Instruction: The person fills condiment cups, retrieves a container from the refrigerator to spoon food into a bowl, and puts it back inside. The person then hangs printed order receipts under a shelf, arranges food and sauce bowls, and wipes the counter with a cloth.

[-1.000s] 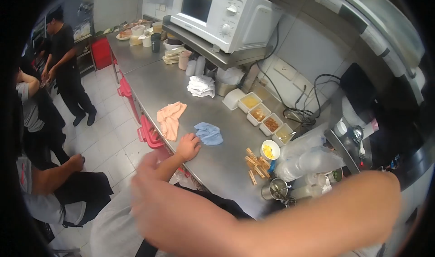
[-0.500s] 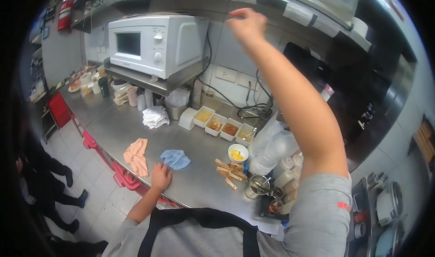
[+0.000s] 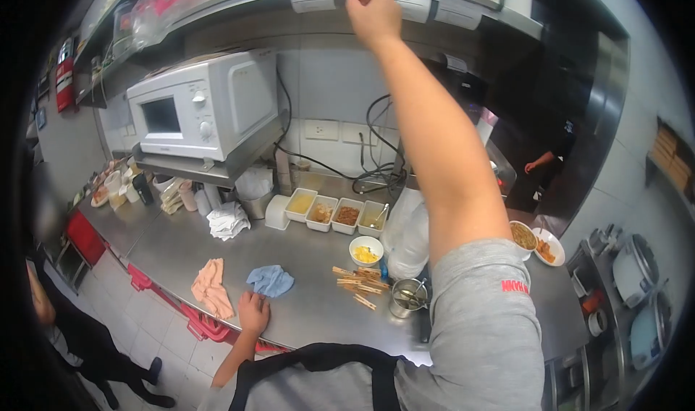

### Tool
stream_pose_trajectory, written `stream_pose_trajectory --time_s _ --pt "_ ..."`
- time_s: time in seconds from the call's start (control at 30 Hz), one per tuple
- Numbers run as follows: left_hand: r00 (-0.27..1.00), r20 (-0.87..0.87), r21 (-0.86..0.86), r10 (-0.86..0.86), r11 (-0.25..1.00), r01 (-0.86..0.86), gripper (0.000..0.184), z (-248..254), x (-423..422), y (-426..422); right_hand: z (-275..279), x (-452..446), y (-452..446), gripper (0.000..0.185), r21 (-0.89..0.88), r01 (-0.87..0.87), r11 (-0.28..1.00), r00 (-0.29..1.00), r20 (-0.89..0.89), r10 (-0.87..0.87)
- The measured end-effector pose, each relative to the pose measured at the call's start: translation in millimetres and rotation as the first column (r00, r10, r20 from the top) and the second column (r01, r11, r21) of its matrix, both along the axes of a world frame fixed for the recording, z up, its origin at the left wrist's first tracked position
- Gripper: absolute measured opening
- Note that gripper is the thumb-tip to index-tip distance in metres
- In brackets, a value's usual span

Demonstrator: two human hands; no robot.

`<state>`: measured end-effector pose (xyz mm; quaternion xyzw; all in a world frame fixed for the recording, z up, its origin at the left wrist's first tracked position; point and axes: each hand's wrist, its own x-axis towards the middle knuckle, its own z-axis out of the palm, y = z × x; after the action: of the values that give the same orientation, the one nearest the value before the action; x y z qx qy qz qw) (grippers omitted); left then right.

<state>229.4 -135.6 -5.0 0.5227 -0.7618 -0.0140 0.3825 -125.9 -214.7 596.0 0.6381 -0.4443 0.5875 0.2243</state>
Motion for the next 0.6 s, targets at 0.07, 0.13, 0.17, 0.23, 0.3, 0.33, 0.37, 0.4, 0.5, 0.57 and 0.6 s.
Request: stream_pose_trajectory --time_s 0.07,0.13,0.17,0.23,0.3,0.33,0.37,0.4,0.5,0.57,0.6 --pt "0.999 -0.039 -0.021 -0.030 0.999 0.029 0.022 -3 2 0 1 -42 15 0.021 0.308 -0.011 0.951 0.999 -0.039 0.025" --pt "0.999 -0.037 -0.003 -0.021 1.000 0.021 0.021 -3 2 1 -7 -97 29 0.017 0.566 0.015 0.824 0.999 0.034 -0.042" --pt "0.999 -0.040 0.004 -0.013 1.000 0.014 0.021 -1 0 1 -11 -145 20 0.023 0.516 0.035 0.856 0.995 0.062 -0.078" --pt "1.000 -0.017 0.049 0.012 0.999 -0.011 0.021 3 -2 1 -23 -205 23 0.031 0.348 0.336 0.875 0.920 0.076 -0.384" --pt "0.999 0.004 0.109 0.033 0.993 -0.034 0.021 8 -5 3 -39 -250 19 0.038 0.265 0.326 0.907 0.910 0.172 -0.377" --pt "0.999 0.016 0.099 0.040 0.994 -0.042 0.021 7 -6 1 -44 -265 12 0.038 0.243 0.335 0.911 0.896 0.218 -0.387" --pt "0.998 0.030 0.089 0.048 0.995 -0.051 0.021 6 -6 1 -47 -280 3 0.039 0.222 0.343 0.913 0.880 0.265 -0.395" --pt "0.997 0.045 0.079 0.057 0.995 -0.061 0.021 4 -6 0 -50 -287 -4 0.039 0.202 0.351 0.914 0.861 0.313 -0.400" --pt "0.997 0.052 0.066 0.065 0.995 -0.069 0.021 1 -7 -1 -39 -276 -1 0.041 0.362 0.390 0.847 0.841 0.235 -0.488" --pt "0.996 0.059 0.057 0.070 0.996 -0.073 0.021 2 -8 -1 -28 -285 -4 0.047 0.534 0.324 0.781 0.858 0.181 -0.480" --pt "0.995 0.062 0.052 0.073 0.996 -0.077 0.020 2 -8 0 -26 -285 -6 0.046 0.543 0.323 0.775 0.858 0.178 -0.482"
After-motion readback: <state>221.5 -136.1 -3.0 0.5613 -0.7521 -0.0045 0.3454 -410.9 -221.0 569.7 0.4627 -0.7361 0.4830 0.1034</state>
